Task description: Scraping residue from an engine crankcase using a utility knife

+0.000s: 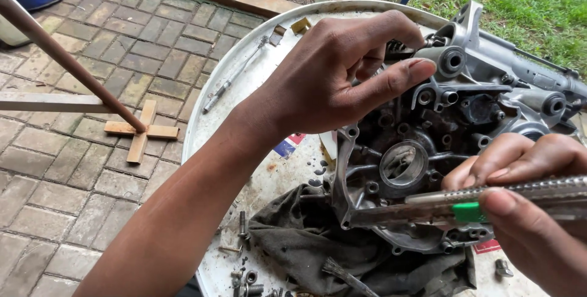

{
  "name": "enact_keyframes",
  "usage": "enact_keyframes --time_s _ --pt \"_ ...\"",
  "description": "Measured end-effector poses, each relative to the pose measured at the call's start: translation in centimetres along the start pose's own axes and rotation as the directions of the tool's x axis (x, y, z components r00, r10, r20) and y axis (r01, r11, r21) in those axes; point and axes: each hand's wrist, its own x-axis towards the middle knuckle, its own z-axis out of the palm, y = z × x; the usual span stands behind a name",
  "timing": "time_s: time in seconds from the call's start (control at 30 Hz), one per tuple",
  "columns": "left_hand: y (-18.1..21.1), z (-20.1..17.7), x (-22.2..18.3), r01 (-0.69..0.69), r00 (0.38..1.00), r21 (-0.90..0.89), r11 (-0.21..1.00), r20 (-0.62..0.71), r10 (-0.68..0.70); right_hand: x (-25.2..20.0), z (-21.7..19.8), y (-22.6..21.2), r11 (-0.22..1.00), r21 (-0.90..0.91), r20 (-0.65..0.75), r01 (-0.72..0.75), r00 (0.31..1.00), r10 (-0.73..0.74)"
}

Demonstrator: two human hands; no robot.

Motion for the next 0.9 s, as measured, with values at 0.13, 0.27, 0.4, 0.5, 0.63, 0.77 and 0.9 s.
enact_keyframes --time_s 0.13,0.27,0.4,0.5,0.63,0.77,0.9 --pt "0.2 -0.1 0.0 0.013 1.000 -0.026 1.000 0.004 -0.013 0.3 -1.9 0.6 0.998 0.067 0.053 0.011 0.998 -0.014" --pt "1.2 -0.2 0.3 -0.027 1.000 0.004 1.000 -0.010 0.027 0.6 -4.8 0.8 0.997 0.022 0.023 0.068 0.997 -0.068" --pt "3.2 -0.3 0.9 -0.103 0.995 -0.124 0.987 -0.030 0.100 -0.9 -14.0 3.6 0.967 -0.224 -0.127 0.120 0.980 -0.152" --pt "4.2 0.1 1.0 -0.114 0.993 -0.118 0.986 -0.003 0.115 -1.5 -18.2 5.0 0.798 -0.591 -0.103 0.121 0.969 -0.224" --pt "5.3 0.9 0.9 -0.144 0.989 -0.072 0.987 0.036 0.146 -2.8 -22.3 6.9 0.529 -0.843 -0.064 0.102 0.956 -0.287" --pt "6.1 1.3 0.8 -0.122 0.989 0.049 0.991 0.087 0.117 -3.8 -21.1 6.3 0.350 -0.936 -0.060 0.047 0.956 -0.289" --pt "6.1 1.7 0.7 -0.122 0.989 0.043 0.992 0.095 0.118 -4.7 -23.3 8.0 0.386 -0.920 -0.052 0.067 0.955 -0.290"
